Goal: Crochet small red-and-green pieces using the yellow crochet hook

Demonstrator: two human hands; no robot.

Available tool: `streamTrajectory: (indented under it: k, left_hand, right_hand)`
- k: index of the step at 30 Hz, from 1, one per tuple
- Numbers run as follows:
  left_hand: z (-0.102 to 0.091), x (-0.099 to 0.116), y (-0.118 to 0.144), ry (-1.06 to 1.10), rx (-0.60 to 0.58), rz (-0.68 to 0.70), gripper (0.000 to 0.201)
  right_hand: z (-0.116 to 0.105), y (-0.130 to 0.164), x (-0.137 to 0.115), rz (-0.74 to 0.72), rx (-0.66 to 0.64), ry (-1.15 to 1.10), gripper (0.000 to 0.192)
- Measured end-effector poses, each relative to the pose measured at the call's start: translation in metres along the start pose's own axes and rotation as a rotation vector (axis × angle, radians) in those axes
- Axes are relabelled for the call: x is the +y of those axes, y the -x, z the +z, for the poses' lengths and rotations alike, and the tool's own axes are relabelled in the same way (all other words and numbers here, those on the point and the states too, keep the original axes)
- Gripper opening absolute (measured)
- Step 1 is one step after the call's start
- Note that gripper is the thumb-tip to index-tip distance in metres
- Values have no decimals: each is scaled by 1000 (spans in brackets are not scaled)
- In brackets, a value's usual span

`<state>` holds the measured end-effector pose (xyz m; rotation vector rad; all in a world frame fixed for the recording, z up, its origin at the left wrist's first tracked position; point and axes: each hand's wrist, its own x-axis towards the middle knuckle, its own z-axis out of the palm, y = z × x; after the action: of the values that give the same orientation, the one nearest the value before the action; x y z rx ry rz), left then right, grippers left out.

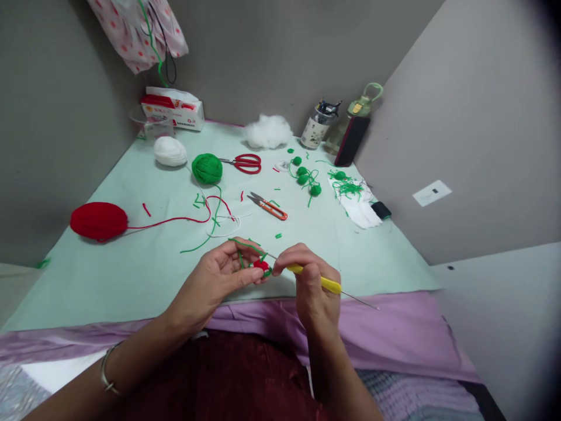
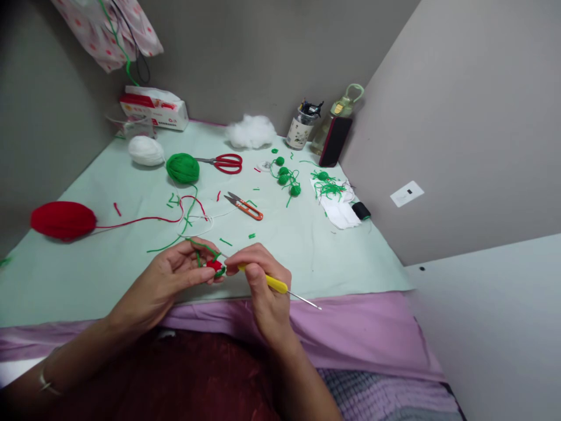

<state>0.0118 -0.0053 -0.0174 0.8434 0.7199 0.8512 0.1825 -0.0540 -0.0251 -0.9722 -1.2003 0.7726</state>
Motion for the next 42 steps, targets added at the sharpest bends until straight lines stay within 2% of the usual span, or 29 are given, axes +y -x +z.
streamTrajectory:
  k: [4, 5, 8, 10, 14, 21, 31, 42]
  left_hand:
    - [-1, 2, 0, -93, 43, 38, 21]
    - [-2, 3, 0, -125, 55, 53, 20]
    - [-3, 3, 1, -173, 52, 59, 18]
    - [-4, 2, 1, -146, 31, 35, 18]
    - [-5, -1, 1, -77, 18, 28, 18]
    - [-3, 1, 0, 40, -19, -61, 15]
    - [-1, 5, 0, 99, -52, -108, 12]
    - [0, 6, 1, 85, -63, -169, 20]
  right_hand:
    - [-5, 0, -2, 54, -104, -115, 45]
    - [-5, 0, -2, 55, -74, -76, 45]
    - [-6, -1, -4, -13, 134, 98, 38]
    - [-6, -1, -5, -50, 181, 125, 31]
    - [-6, -1, -9, 10, 105, 116, 6]
    - [-5, 1, -11, -58, 13, 142, 18]
    - [-3, 3, -10, -53, -10, 137, 19]
    - [-1, 3, -9, -58, 13, 151, 19]
